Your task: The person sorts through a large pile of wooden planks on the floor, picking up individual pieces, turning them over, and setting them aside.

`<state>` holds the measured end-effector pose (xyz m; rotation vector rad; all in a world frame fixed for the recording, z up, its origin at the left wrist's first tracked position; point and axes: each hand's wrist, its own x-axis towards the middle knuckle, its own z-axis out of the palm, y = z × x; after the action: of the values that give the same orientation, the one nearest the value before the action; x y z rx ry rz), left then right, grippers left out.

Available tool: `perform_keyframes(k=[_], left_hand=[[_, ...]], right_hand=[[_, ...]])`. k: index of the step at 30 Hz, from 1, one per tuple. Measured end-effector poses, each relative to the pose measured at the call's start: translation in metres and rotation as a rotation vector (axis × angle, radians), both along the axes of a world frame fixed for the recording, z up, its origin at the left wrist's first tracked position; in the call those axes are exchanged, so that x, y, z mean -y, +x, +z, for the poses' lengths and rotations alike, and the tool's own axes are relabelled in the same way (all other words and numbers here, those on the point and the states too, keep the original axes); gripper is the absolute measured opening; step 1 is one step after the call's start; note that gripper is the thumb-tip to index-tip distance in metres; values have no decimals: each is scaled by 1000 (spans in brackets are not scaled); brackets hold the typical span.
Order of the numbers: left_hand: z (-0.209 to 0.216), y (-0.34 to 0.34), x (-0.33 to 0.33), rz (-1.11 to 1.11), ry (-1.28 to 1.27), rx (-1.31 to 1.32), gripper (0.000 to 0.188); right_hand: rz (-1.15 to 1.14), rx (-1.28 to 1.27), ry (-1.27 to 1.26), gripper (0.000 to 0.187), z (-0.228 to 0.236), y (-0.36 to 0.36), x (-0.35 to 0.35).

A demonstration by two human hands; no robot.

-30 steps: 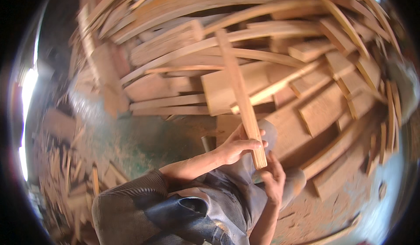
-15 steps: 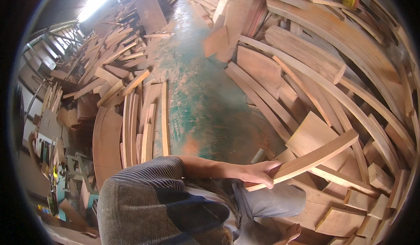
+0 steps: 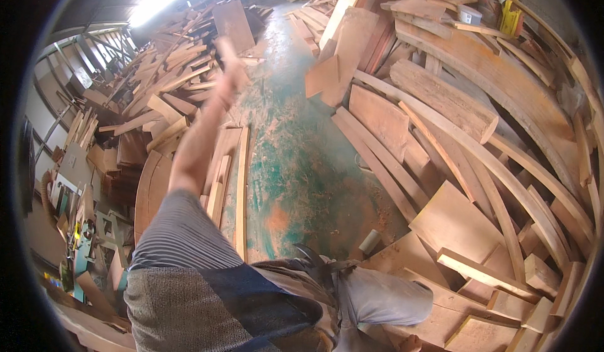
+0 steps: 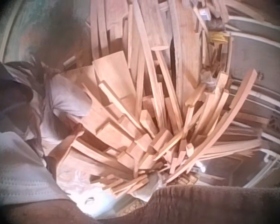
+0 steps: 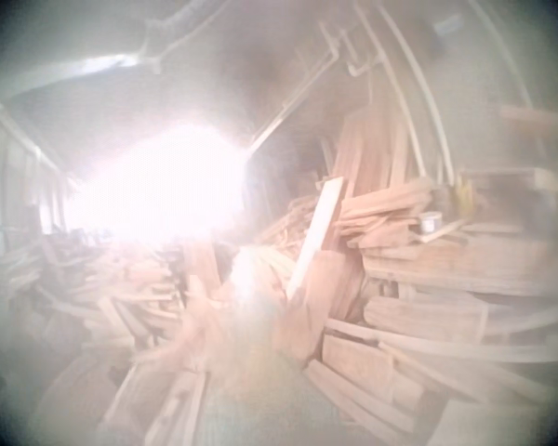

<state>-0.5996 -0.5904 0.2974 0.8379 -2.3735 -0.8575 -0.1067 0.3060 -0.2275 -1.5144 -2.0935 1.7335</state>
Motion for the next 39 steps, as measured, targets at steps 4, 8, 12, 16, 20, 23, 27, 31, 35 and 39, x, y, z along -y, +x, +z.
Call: perform_keyframes(k=[4, 8, 12, 16, 20, 23, 27, 31, 35, 39], left_hand=[[102, 28, 38, 837, -106, -409, 61], [-27, -17, 45, 151, -573, -293, 76], [-273, -53, -134, -361, 318, 61, 88], [-306, 27, -340, -824, 603, 379, 79], [-232, 32, -503, -1342, 385, 159, 69], [-228, 10, -584, -1471, 267, -26, 69], [-207, 44, -704, -1839, -29, 384, 88], [-213, 80, -779, -1988, -269, 490, 110], [-193, 114, -803, -1909, -398, 571, 82], [-206, 105, -805, -1850, -500, 478, 69]], right_hand=[[-57, -5, 106, 23, 13, 14, 7], [-29, -156, 221, 23, 6, 6, 25], [-161, -50, 295, 32, 23, 38, 41], [-209, 240, 605, 38, 243, -22, 122], [-548, -118, 627, 30, 227, 40, 130], [-693, -152, 647, 28, 215, 39, 161], [-919, -233, 473, 29, 224, 44, 167], [-808, -136, 680, 27, 212, 42, 164], [-744, -4, 803, 22, 217, 48, 160], [-720, 12, 836, 24, 214, 50, 156]])
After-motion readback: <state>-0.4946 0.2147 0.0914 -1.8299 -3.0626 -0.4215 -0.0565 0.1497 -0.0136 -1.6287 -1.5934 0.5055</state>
